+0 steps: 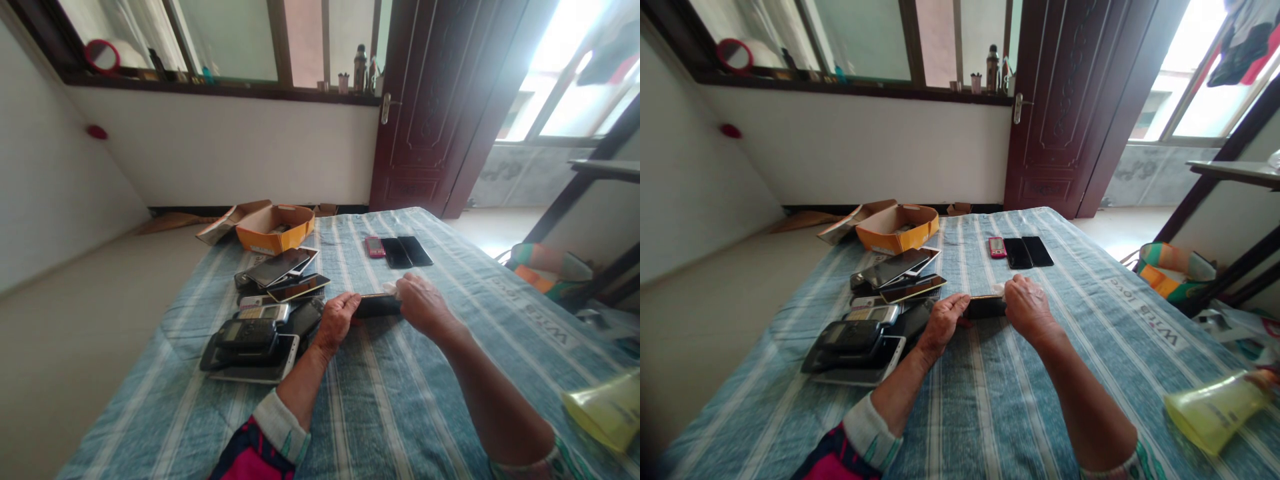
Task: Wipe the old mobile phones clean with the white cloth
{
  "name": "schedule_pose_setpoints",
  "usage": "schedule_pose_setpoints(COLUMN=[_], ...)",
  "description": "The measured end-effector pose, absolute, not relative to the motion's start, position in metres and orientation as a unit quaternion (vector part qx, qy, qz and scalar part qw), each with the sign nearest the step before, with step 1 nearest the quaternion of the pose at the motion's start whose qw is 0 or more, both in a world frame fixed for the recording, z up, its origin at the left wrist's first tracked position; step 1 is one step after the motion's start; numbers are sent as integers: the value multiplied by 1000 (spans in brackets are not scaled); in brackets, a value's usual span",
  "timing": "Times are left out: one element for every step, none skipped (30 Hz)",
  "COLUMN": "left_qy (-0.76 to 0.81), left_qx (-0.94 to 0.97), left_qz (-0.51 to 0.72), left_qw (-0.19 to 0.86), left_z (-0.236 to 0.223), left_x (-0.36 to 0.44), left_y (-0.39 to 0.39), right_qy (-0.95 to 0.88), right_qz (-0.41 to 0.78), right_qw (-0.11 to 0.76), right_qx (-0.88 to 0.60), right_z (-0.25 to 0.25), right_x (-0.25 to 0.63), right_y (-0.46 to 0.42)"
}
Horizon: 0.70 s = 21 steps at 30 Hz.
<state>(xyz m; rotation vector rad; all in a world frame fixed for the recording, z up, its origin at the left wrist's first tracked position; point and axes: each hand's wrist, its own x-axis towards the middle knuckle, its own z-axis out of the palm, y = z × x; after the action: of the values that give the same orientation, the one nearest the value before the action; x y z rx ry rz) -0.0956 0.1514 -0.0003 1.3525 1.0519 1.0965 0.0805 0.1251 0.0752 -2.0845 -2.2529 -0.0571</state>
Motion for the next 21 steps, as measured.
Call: schedule_pose_setpoints(left_qy=[441, 442, 443, 443, 444, 444, 445, 445, 446, 446, 444, 442, 439, 437, 435, 434, 435, 436, 438, 440, 441], left_qx=[566, 566, 567, 567, 567, 568, 568, 568, 568, 569, 571, 574, 577, 578, 578, 577, 575, 574, 572, 571, 569], left_qz=[458, 459, 459, 459, 458, 458, 458, 457, 457, 456, 455, 453, 452, 452, 453, 454, 456, 458, 459, 461, 463], left_qw=[524, 523, 522, 521, 521, 520, 520, 519, 519, 518, 519, 520, 520, 521, 522, 522, 521, 521, 519, 518, 517], left_z=[0, 0, 0, 0, 1, 1, 0, 0, 0, -1, -1, -1, -1, -1, 0, 0, 1, 1, 1, 0, 0], left_x=[-96, -95, -95, -95, -95, -95, -95, -95, -95, -96, -96, -96, -96, -97, -97, -97, -97, -97, -96, -96, -96], left_y=[152, 152, 152, 152, 152, 152, 152, 152, 153, 153, 153, 153, 153, 153, 152, 152, 152, 151, 151, 152, 152], right_qy=[-734, -734, -734, -735, -735, -736, -737, -739, -740, -742, -745, -749, -753, -758, -764, -770, -777, -783, -786, -786, -784], right_qz=[-23, -25, -25, -23, -21, -20, -22, -25, -29, -31, -32, -32, -32, -31, -31, -30, -32, -35, -41, -51, -62], right_qw=[38, 40, 42, 45, 48, 53, 58, 65, 74, 83, 94, 107, 120, 136, 154, 177, 206, 242, 283, 324, 360], right_qx=[-678, -678, -677, -676, -676, -674, -673, -671, -668, -664, -659, -653, -646, -637, -626, -612, -594, -572, -548, -523, -501], right_z=[75, 75, 75, 74, 73, 72, 71, 70, 68, 66, 64, 61, 58, 55, 53, 51, 49, 47, 46, 44, 42], right_x=[79, 77, 77, 77, 77, 78, 78, 78, 77, 76, 74, 71, 68, 65, 63, 60, 58, 56, 55, 54, 53], right_y=[125, 124, 124, 124, 124, 125, 125, 125, 126, 126, 126, 126, 127, 127, 127, 127, 127, 127, 127, 128, 128])
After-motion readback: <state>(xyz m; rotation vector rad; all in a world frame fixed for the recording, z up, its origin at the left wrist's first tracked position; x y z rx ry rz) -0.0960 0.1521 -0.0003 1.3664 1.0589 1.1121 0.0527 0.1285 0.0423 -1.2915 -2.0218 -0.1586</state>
